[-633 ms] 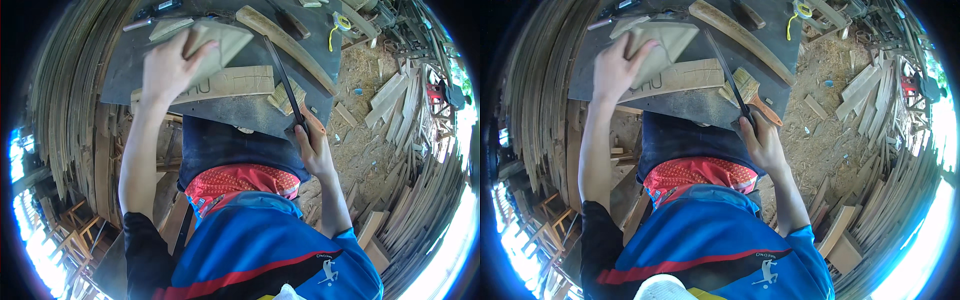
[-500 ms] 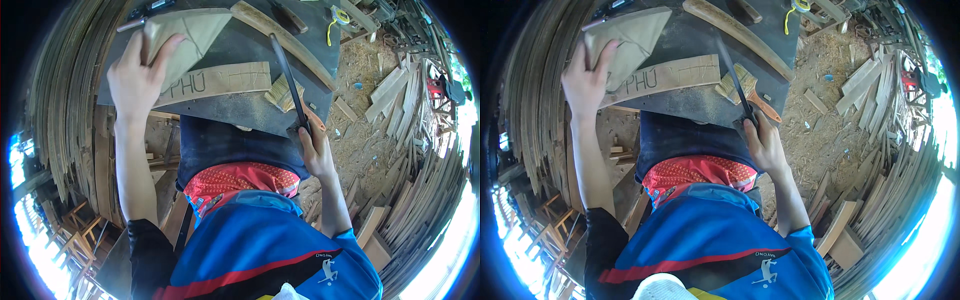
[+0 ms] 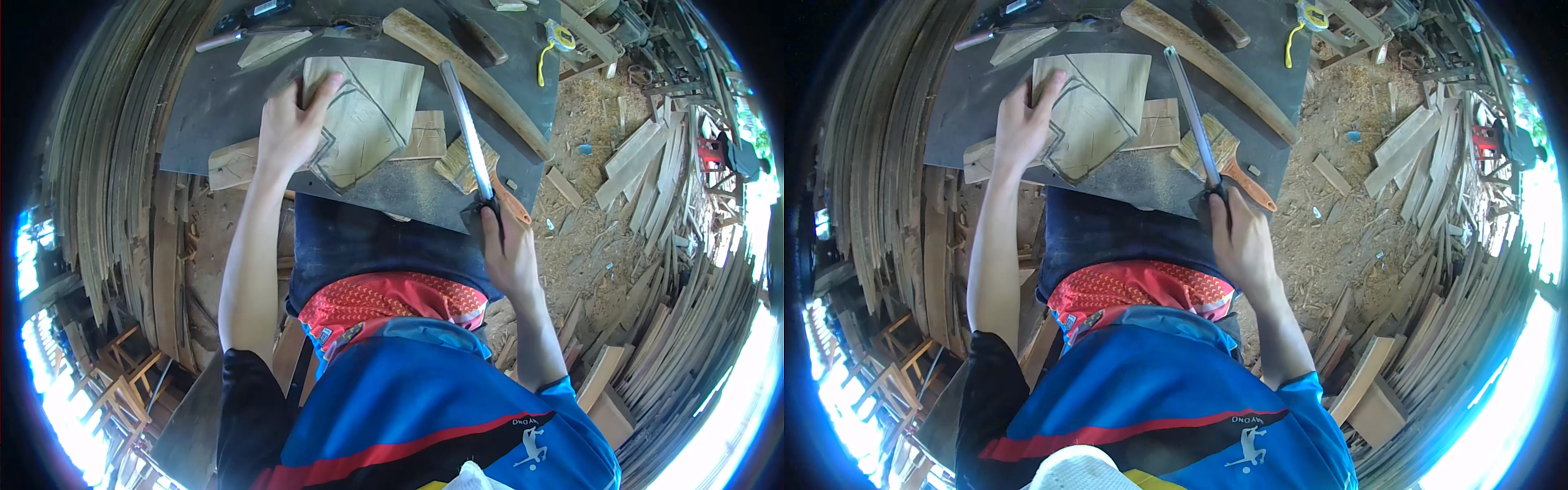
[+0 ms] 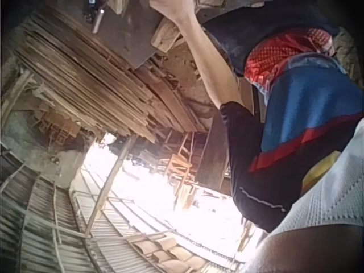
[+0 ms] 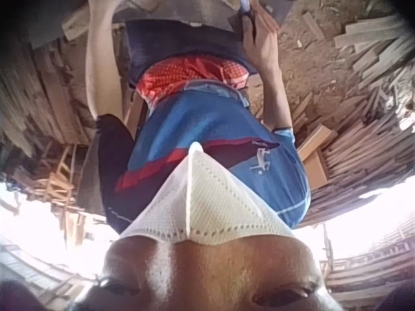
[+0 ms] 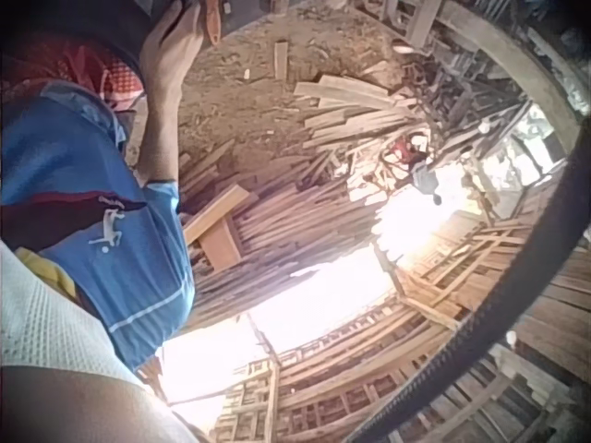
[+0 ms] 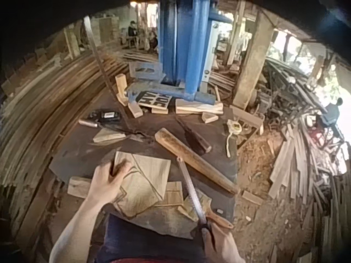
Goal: Sawing a piece of wood into a specific shape on a workbench.
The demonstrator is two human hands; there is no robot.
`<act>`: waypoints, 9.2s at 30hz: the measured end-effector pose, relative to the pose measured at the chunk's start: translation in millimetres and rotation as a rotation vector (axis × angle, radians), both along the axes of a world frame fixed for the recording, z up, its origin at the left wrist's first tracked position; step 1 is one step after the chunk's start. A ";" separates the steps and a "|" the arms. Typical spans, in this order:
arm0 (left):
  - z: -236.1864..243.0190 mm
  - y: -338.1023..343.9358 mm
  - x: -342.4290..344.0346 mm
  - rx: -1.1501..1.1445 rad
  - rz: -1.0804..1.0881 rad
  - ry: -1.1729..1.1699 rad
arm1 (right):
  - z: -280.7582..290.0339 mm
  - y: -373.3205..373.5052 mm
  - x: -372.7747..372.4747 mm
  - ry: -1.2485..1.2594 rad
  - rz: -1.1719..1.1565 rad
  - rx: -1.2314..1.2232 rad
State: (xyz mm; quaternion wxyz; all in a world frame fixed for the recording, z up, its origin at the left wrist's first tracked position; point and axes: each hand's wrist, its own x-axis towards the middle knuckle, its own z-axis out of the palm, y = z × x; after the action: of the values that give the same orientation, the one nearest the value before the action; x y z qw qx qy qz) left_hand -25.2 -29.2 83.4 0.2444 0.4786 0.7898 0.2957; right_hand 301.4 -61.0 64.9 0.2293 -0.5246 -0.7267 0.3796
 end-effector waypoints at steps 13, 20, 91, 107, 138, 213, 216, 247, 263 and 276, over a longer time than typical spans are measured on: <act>-57.0 33.5 -6.6 0.131 -0.068 0.136 | -20.4 21.0 -60.1 -0.251 0.193 0.300; -75.2 37.4 -1.8 -0.021 -0.210 0.403 | -24.4 28.6 -51.7 -0.356 0.228 0.318; 29.2 30.9 31.3 0.394 -0.031 0.588 | 56.9 -3.4 -68.7 -0.268 0.172 0.254; -12.4 -15.5 34.1 0.552 -0.022 0.164 | 71.0 -5.7 -44.9 -0.254 0.278 0.312; -85.8 22.3 -15.1 0.164 0.013 0.316 | -11.1 4.0 -68.8 -0.357 0.227 0.245; -97.9 53.0 -3.6 -0.161 -0.240 0.661 | -53.0 -17.1 -87.2 -0.369 0.132 0.181; -67.4 42.2 -17.5 0.231 -0.615 0.003 | -49.4 -8.1 -93.6 -0.323 0.089 0.249; -85.6 12.1 4.8 0.138 0.069 0.297 | -42.2 -42.1 -43.4 -0.322 0.123 0.109; -38.4 -29.6 41.8 0.269 -0.566 0.831 | 39.3 -2.8 -57.3 -0.386 0.184 0.044; 22.1 48.6 -0.5 0.138 -0.644 0.784 | 44.3 39.4 -99.2 -0.190 0.075 0.192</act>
State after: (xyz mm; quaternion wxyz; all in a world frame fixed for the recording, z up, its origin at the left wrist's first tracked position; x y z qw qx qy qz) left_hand -25.7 19.4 105.5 -0.0238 0.7877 0.6132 0.0549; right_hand 202.2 -21.6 109.2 0.1942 -0.5062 -0.7973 0.2655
